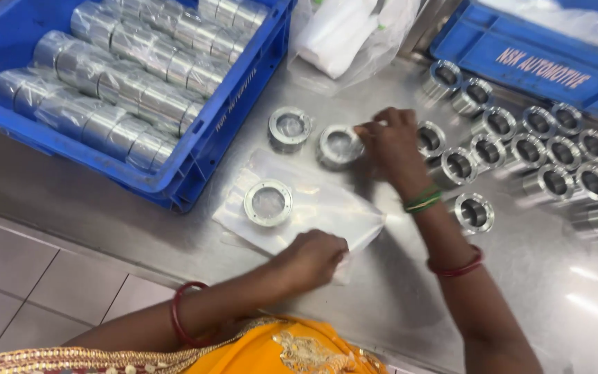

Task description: The person cleans blue plastic crates using a cloth, then places metal components into small plastic bags and stacks them inside the crates on a fabrication floor.

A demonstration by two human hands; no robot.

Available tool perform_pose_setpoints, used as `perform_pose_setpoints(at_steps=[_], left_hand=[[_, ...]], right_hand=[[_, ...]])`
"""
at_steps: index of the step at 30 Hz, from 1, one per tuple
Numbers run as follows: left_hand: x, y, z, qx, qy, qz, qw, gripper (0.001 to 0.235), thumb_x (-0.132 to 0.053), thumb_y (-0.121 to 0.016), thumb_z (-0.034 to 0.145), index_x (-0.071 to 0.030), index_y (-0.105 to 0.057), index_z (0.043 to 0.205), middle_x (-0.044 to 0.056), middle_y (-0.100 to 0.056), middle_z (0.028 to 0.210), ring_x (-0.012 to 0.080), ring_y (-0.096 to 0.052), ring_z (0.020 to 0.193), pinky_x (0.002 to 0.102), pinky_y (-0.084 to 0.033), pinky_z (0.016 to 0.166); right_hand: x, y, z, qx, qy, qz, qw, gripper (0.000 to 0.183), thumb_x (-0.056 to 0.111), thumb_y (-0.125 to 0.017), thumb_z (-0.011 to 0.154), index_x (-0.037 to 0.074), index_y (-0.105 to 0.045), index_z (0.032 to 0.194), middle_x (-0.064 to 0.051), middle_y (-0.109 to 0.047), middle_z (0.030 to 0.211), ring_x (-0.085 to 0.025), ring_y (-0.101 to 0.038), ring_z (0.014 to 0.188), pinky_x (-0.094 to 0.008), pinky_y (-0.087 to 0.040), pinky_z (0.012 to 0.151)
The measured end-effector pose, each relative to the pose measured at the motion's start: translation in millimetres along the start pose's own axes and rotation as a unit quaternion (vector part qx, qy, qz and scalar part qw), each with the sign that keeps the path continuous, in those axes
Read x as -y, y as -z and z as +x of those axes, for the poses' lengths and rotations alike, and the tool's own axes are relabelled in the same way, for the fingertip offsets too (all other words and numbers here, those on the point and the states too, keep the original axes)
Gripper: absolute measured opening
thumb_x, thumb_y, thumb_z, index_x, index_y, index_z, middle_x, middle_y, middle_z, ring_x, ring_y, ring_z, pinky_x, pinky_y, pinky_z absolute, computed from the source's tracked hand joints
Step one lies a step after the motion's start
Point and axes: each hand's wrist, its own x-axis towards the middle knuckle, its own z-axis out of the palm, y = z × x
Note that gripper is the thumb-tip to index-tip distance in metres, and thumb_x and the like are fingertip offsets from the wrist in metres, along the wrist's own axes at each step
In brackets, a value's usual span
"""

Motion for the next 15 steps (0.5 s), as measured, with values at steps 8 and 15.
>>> perform_pose_setpoints(at_steps=[8,15], left_hand=[[-15.4,26.1,8.7,0.037,0.114,-0.151,0.981,0.032,-0.03,-0.088,0.071,-0.004,-0.068,0.074,0.009,-0.073,0.068,0.0236,-0.071,0.06,0.036,-0.053,0.06],[-26.3,21.8,10.3,-0.018,0.107,-0.126,0.986,0.027,-0.033,-0.073,0.089,-0.009,-0.062,0.094,0.01,-0.068,0.058,0.0267,-0.069,0.057,0.04,-0.05,0.059]], right_hand=[[35.8,69.8,-107.3,0.087,-0.088,0.021,0.992,0.064,0.046,-0.067,0.092,0.012,-0.059,0.145,-0.02,-0.058,0.127,-0.035,-0.05,0.118,-0.053,-0.039,0.101],[82.9,109.6,-159.2,0.044,-0.435,0.266,0.859,0.076,0.052,-0.076,0.073,0.019,-0.059,0.139,-0.009,-0.064,0.122,-0.022,-0.067,0.105,-0.04,-0.061,0.085]])
